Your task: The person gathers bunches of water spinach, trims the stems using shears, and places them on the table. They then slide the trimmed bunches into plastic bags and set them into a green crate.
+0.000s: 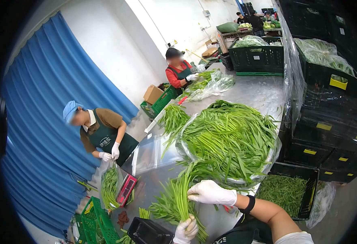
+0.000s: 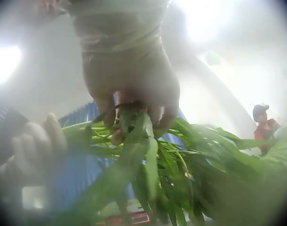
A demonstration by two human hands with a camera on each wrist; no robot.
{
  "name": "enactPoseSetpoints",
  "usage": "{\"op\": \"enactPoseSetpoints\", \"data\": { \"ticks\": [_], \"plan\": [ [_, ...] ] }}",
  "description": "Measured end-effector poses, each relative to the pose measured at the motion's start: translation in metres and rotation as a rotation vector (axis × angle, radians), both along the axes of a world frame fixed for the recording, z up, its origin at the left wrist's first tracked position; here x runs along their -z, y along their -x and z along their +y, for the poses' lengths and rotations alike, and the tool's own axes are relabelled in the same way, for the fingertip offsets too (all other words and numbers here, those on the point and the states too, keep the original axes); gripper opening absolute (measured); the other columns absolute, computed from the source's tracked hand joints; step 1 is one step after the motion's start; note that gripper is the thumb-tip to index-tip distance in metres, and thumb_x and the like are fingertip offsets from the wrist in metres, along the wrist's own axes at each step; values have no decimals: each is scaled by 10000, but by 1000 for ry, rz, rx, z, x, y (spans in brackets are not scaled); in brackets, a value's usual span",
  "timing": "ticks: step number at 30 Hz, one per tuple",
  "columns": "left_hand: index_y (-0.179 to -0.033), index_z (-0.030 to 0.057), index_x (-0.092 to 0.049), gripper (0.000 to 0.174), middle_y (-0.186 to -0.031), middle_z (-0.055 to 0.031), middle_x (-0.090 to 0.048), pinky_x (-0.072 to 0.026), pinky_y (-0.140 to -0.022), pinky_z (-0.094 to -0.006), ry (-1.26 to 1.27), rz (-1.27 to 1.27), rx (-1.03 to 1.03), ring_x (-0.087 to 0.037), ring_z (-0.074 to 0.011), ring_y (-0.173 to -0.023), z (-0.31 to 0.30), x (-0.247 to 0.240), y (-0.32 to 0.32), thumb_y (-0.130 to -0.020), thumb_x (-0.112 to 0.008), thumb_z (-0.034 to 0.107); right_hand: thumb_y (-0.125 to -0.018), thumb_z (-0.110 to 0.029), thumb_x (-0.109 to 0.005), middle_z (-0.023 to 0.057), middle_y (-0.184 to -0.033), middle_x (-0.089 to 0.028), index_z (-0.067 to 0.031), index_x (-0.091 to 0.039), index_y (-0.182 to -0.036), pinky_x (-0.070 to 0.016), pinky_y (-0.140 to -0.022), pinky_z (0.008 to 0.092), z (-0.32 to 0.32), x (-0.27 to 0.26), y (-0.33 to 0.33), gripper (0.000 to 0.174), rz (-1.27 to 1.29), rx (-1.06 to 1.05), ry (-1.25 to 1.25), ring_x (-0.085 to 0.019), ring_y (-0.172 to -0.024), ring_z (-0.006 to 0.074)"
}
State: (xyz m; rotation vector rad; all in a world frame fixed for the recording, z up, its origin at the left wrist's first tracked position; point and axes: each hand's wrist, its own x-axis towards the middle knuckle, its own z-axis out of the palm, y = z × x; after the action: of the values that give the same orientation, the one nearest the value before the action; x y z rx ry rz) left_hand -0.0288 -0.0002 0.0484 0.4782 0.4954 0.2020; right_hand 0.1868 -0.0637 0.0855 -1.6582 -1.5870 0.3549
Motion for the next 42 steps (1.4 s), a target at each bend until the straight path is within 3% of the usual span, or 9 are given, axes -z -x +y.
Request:
{"op": "enactPoseSetpoints", "data": {
  "ticks": [12, 18, 24, 30, 32, 36, 38, 40, 42],
  "plan": [
    [-972, 25, -551, 82, -500, 47, -351, -231, -335, -189, -181, 176, 25, -281, -51, -346, -6, -5, -11, -923, -528, 87, -862, -225, -549, 102, -685, -571, -64, -559, -767, -432, -641, 391, -1, 10, 10, 188, -433, 95, -20, -573, -684, 307],
    [-969, 23, -553, 104, -492, 50, -338, -220, -327, -191, -187, 167, 22, -277, -49, -340, -8, -10, -18, -946, -500, 109, -837, -188, -547, 106, -589, -563, -69, -553, -698, -413, -611, 390, -2, 20, 9, 183, 148, 130, -35, -577, -606, 303],
    [-991, 22, -561, 138, -488, 56, -327, -214, -330, -196, -162, 160, 111, -264, -46, -342, -15, -2, -27, -961, -478, 127, -814, -205, -569, 116, -643, -559, -71, -553, -698, -405, -623, 392, -38, 24, 8, 178, -372, 361, -113, -557, -634, 304],
    [-1021, 37, -569, 153, -489, 61, -325, -195, -333, -209, -156, 135, 367, -257, -50, -349, -44, -2, -52, -960, -494, 155, -793, -187, -583, 114, -642, -535, -81, -527, -665, -404, -604, 405, -92, 39, -2, 175, -238, 535, -127, -533, -623, 322],
    [-1055, 1, -560, 181, -551, 27, -458, -258, -383, -185, 72, -53, 501, -316, -38, -407, -42, 8, -51, -930, -552, 131, -805, -166, -557, 124, -642, -520, -71, -514, -657, -396, -595, 414, -110, 41, -7, 181, -373, 640, -153, -524, -629, 316],
    [-995, 50, -565, 141, -486, 59, -319, -226, -350, -213, -157, 135, 431, -265, -55, -357, -31, 23, -22, -961, -488, 163, -872, -146, -487, 134, -665, -524, -64, -526, -670, -394, -585, 408, -209, 60, -108, 222, -317, 1417, -186, -513, -646, 304],
    [-992, 57, -557, 141, -488, 54, -311, -244, -362, -215, 82, -83, 330, -255, -63, -365, -18, 33, -21, -968, -467, 164, -802, -196, -602, 121, -739, -587, -62, -602, -759, -429, -675, 438, -270, 116, -131, 141, -742, 1323, 417, -567, -748, 289],
    [-1000, 59, -551, 153, -492, 49, -307, -242, -364, -216, 114, -182, 327, -242, -68, -369, -13, 36, -30, -973, -447, 168, -724, -278, -683, 121, -785, -610, -47, -632, -848, -444, -720, 434, -264, 95, -97, 267, -1114, 1194, 523, -585, -813, 286],
    [-1003, 53, -536, 158, -490, 50, -308, -245, -365, -216, 220, -348, 329, -244, -69, -369, -13, 36, -42, -979, -436, 173, -661, -323, -723, 135, -810, -611, -40, -637, -900, -465, -779, 410, -228, 69, -67, 380, -504, 901, 265, -591, -813, 279]
  ]
}}
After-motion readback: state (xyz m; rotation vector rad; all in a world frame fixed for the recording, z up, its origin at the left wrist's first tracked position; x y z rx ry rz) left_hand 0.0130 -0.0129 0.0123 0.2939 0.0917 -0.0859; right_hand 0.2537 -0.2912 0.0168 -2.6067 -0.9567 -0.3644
